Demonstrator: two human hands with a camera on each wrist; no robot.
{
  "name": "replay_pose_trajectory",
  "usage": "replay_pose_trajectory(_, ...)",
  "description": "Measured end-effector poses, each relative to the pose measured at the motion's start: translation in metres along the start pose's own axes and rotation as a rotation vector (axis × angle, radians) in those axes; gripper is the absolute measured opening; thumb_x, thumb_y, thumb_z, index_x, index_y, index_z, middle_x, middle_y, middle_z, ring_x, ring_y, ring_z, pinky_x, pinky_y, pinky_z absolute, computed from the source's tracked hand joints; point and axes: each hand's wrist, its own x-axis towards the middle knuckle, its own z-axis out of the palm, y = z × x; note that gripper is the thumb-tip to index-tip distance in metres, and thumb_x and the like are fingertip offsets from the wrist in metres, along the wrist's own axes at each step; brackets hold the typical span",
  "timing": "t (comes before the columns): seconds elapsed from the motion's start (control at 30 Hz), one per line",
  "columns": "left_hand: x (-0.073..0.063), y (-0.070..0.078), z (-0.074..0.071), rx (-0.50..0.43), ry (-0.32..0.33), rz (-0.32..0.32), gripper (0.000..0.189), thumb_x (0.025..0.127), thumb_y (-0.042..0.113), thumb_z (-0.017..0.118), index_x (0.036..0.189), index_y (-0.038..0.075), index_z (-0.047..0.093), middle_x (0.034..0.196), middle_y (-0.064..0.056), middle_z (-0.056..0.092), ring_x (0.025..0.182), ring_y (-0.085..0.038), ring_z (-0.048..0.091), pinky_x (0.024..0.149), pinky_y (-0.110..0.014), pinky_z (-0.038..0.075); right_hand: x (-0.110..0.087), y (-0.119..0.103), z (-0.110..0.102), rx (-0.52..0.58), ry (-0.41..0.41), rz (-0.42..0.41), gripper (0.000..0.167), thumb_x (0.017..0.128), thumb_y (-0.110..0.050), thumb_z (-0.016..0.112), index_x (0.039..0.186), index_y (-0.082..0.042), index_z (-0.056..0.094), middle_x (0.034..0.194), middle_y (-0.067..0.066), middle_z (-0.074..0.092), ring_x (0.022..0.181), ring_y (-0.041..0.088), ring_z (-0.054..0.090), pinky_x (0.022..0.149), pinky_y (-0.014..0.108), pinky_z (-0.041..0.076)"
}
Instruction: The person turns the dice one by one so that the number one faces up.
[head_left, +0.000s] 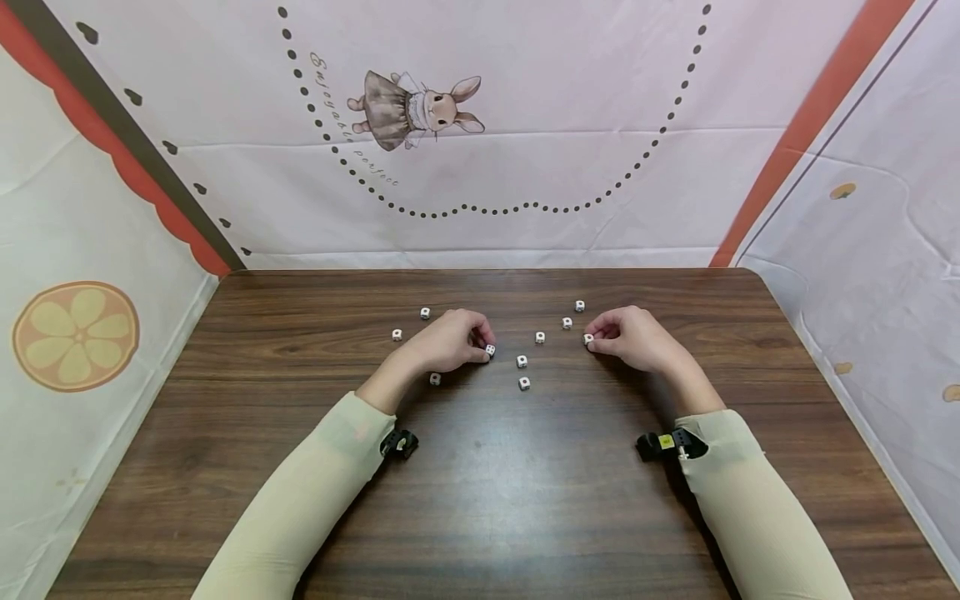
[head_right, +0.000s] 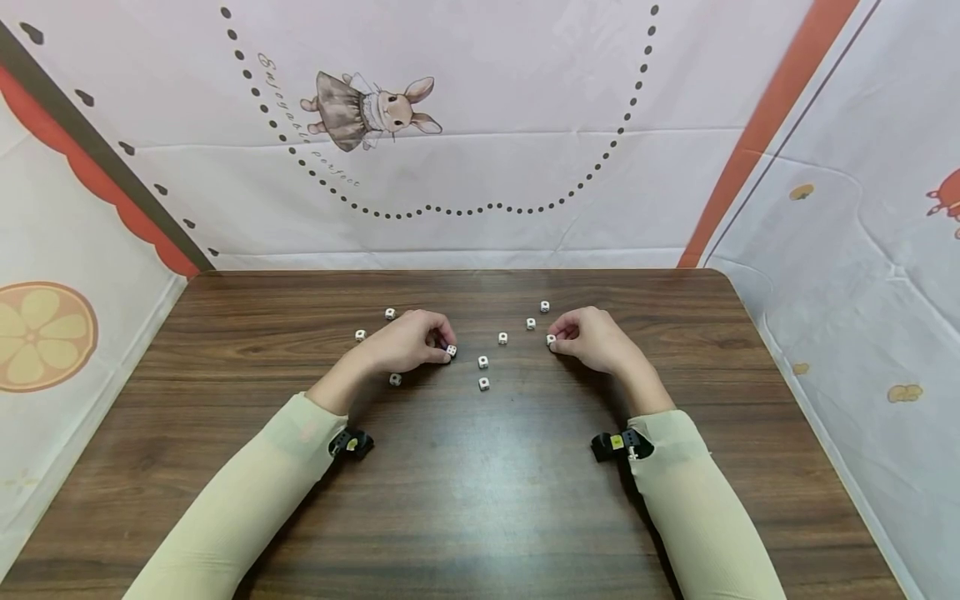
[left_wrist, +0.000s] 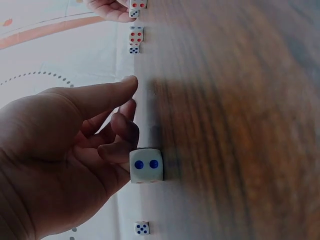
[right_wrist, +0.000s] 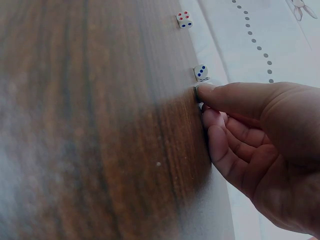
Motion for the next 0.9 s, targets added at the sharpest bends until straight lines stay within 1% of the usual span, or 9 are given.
replay_pose_trajectory(0.13, 0.0004, 0.0003, 0.0001, -0.002, -0.010, -0.004, 0.014, 0.091, 0.009, 0.084, 0.099, 0.011, 0.074, 0.093, 0.003, 0.071, 0.090, -0.013, 0.065, 0.088, -0.033, 0.052, 0.0003, 0.0008, 0.0000, -0.002, 0.001, 0.000, 0.011, 0.096, -0.009, 0.078, 0.106, -0.004, 0.079, 0.089, 0.000, 0.073, 0.085, 0.017, 0.065, 0.076, 0.034, 0.051)
replay_pose_trajectory(0.33, 0.0004, 0.0023, -0.0005, 0.039, -0.025, -0.010, 0.013, 0.090, 0.010, 0.085, 0.096, 0.012, 0.074, 0.090, 0.004, 0.070, 0.088, -0.012, 0.064, 0.088, -0.032, 0.051, 0.0006, 0.0008, 0.0002, 0.001, 0.005, -0.003, 0.011, 0.095, -0.009, 0.078, 0.105, -0.003, 0.079, 0.089, 0.000, 0.073, 0.085, 0.017, 0.066, 0.076, 0.034, 0.051)
replay_pose_trajectory(0.5, -0.0001, 0.0034, -0.0013, 0.037, -0.035, -0.022, 0.014, 0.090, 0.009, 0.085, 0.096, 0.011, 0.073, 0.088, 0.004, 0.069, 0.086, -0.011, 0.064, 0.087, -0.032, 0.051, 0.0003, 0.0002, 0.0002, 0.000, 0.006, -0.011, 0.011, 0.095, -0.009, 0.079, 0.105, -0.003, 0.079, 0.088, 0.000, 0.074, 0.084, 0.017, 0.066, 0.076, 0.034, 0.051)
replay_pose_trajectory(0.7, 0.0005, 0.0022, -0.0007, 0.045, -0.036, -0.021, 0.016, 0.089, 0.010, 0.085, 0.097, 0.011, 0.072, 0.087, 0.004, 0.068, 0.084, -0.011, 0.063, 0.087, -0.032, 0.051, -0.0003, -0.0002, 0.0002, 0.006, 0.003, -0.002, 0.011, 0.095, -0.009, 0.078, 0.105, -0.003, 0.079, 0.089, 0.001, 0.074, 0.085, 0.017, 0.066, 0.076, 0.034, 0.052)
replay_pose_trajectory(0.8, 0.0004, 0.0023, 0.0003, 0.053, -0.024, -0.022, 0.018, 0.088, 0.015, 0.088, 0.097, 0.012, 0.072, 0.086, 0.005, 0.066, 0.082, -0.011, 0.061, 0.085, -0.031, 0.050, -0.0002, 0.0000, 0.0002, 0.010, 0.000, 0.000, 0.011, 0.096, -0.009, 0.078, 0.106, -0.003, 0.079, 0.090, 0.001, 0.074, 0.085, 0.018, 0.066, 0.076, 0.034, 0.052)
replay_pose_trajectory(0.9, -0.0005, 0.0049, 0.0013, 0.064, -0.004, -0.031, 0.024, 0.088, 0.025, 0.089, 0.096, 0.011, 0.071, 0.083, 0.003, 0.066, 0.078, -0.013, 0.060, 0.080, -0.032, 0.050, -0.0001, -0.0003, 0.0001, 0.010, -0.001, 0.001, 0.011, 0.096, -0.009, 0.078, 0.106, -0.003, 0.079, 0.090, 0.001, 0.074, 0.085, 0.018, 0.066, 0.076, 0.035, 0.052)
